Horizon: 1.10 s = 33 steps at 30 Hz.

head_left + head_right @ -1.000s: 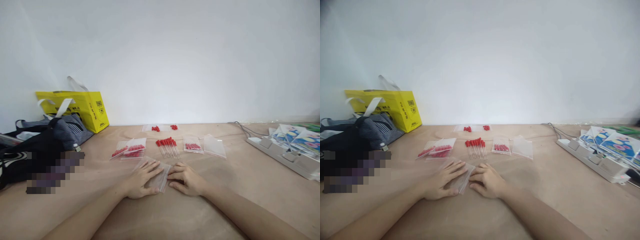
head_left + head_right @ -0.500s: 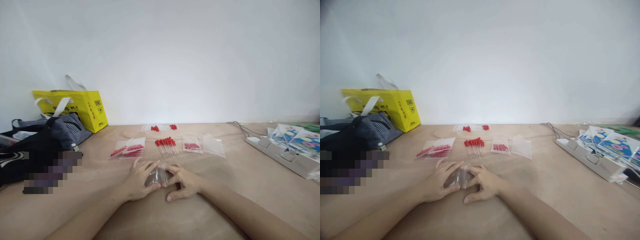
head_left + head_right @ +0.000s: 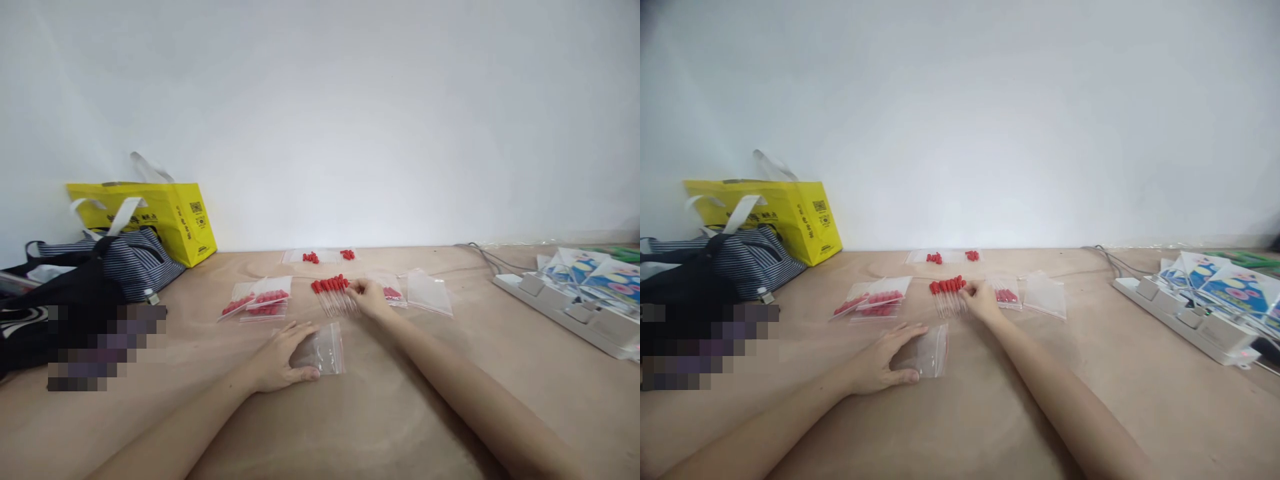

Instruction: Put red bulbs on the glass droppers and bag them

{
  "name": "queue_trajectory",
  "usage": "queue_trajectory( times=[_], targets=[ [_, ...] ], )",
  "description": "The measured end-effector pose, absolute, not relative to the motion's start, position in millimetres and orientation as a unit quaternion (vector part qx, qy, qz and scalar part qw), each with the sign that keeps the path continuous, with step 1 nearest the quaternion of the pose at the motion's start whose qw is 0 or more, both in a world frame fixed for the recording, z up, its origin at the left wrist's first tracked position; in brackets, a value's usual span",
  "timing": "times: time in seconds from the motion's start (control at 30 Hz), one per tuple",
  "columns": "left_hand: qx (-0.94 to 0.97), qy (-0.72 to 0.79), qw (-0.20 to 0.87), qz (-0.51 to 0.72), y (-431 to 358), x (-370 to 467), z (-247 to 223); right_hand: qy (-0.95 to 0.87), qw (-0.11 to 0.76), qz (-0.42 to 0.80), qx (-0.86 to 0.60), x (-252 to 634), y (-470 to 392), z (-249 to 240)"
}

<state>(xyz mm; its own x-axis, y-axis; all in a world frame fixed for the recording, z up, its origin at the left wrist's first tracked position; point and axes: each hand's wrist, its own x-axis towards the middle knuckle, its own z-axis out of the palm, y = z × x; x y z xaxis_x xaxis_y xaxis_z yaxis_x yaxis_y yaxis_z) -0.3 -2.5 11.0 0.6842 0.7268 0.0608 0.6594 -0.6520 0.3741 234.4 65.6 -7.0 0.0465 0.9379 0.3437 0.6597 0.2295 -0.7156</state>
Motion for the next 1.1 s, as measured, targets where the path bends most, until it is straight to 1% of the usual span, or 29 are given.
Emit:
queue_trajectory(
  times=[0.1,0.2,0.37,0.5,0.63,0.73,0.9,1.1],
  targets=[
    [0.911,0.365,0.153,0.115,-4,1,13,-0.620,0.416,0.134,-0.651,230,98,-10],
    [0.913,0.360,0.147,0.123,-5,1,13,-0.591,0.414,0.125,-0.682,222,116,-15],
    [0.899,0.392,0.163,0.106,-9,1,13,-0.552,0.417,0.138,-0.708,213,127,-21],
    [0.890,0.405,0.177,0.114,-10,0,10,-0.526,0.441,0.165,-0.708,213,132,-23],
    [0.887,0.403,0.188,0.122,-9,-1,7,-0.486,0.487,0.213,-0.694,215,135,-23],
    [0.888,0.402,0.185,0.124,-9,-2,7,-0.442,0.544,0.253,-0.667,218,137,-19],
    [0.890,0.398,0.183,0.127,-8,-1,7,-0.381,0.637,0.331,-0.583,227,131,-8],
    [0.889,0.401,0.183,0.125,-7,0,6,-0.327,0.674,0.403,-0.526,229,121,-14]
  ],
)
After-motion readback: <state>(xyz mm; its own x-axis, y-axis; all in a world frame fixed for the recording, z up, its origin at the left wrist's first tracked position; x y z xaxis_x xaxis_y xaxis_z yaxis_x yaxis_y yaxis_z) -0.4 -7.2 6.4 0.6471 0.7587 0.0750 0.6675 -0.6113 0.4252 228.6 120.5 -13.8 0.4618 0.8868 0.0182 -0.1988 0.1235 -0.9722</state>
